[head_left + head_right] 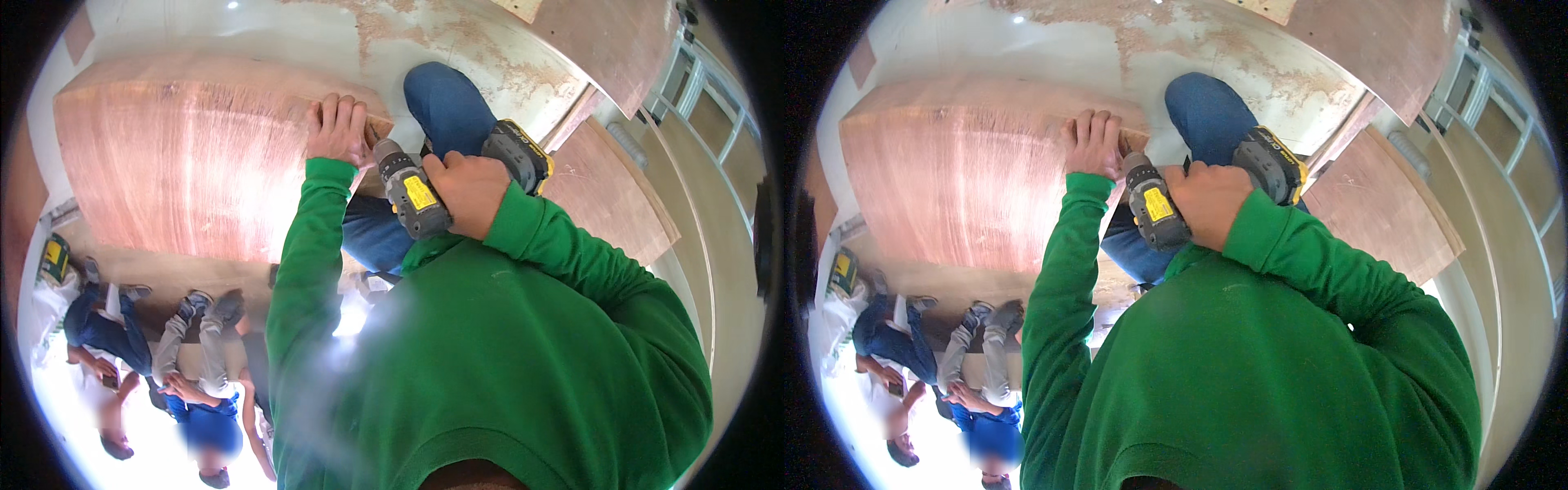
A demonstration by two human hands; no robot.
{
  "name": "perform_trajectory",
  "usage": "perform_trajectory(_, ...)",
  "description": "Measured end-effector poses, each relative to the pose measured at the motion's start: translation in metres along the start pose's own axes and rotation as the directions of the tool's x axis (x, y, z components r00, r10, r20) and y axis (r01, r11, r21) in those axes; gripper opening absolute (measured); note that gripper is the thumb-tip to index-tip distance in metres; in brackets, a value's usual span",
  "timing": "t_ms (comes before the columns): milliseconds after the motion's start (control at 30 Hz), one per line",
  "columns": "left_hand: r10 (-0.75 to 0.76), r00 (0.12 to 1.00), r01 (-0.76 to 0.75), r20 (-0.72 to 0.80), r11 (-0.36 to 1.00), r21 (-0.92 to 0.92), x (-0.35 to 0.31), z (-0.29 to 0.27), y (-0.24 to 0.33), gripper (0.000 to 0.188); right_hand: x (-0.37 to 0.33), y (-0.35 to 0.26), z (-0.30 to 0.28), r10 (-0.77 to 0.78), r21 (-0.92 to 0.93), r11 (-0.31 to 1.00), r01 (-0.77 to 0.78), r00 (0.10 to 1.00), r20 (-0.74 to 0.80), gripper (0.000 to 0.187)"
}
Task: The person kneels on the floor and uses a cordless drill to drive screws into a rectangular wooden board. They repeatedly pick up screws, position them, and drill them into the board while other people sit nearby.
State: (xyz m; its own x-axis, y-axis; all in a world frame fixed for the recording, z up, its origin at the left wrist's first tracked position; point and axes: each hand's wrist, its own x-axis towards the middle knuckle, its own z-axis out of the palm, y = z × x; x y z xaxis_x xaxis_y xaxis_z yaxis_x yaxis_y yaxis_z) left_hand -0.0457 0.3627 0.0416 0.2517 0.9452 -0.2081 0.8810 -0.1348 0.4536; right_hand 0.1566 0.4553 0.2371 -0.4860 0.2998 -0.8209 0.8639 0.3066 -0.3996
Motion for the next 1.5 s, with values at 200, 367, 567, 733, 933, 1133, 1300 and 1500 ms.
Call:
perform_trajectory(200,-0.015,0.998,0.013,0.062,0.999,0.033,0.001,-0.001,0.001,0.052,0.003,0.004,0.002,-0.018,0.0,1.0,0.018,1.0,-0.011,0.051)
perform_trajectory(367,-0.012,0.988,0.003,0.156,0.998,0.055,0.003,-0.007,-0.001,0.053,0.006,-0.001,-0.008,-0.042,0.009,0.999,0.042,0.999,-0.022,0.042)
perform_trajectory(567,0.0,0.995,-0.004,0.095,0.999,0.043,0.004,-0.01,-0.001,0.055,0.006,-0.005,-0.008,-0.023,-0.028,0.999,0.023,1.0,-0.018,0.042)
perform_trajectory(733,0.004,0.994,-0.006,0.106,1.0,0.015,0.001,-0.007,-0.001,0.061,0.006,-0.004,-0.011,-0.025,-0.012,1.0,0.025,1.0,0.006,0.044)
perform_trajectory(933,0.051,0.999,-0.05,-0.001,0.993,0.107,0.001,-0.003,-0.004,0.066,0.01,-0.008,-0.019,-0.005,-0.003,1.0,0.005,0.998,0.057,0.046)
perform_trajectory(1133,0.029,1.0,-0.029,0.003,0.999,0.034,0.001,-0.005,-0.003,0.066,0.012,-0.006,-0.016,-0.005,-0.025,1.0,0.006,0.998,0.062,0.047)
perform_trajectory(1300,0.026,0.999,-0.026,-0.026,1.0,-0.004,0.002,-0.007,-0.003,0.067,0.013,-0.004,-0.014,-0.007,-0.059,0.998,0.011,0.998,0.061,0.046)
perform_trajectory(1500,0.023,1.0,-0.023,-0.016,1.0,-0.003,0.002,-0.005,-0.004,0.069,0.014,-0.005,-0.016,-0.011,-0.057,0.998,0.015,0.997,0.07,0.049)
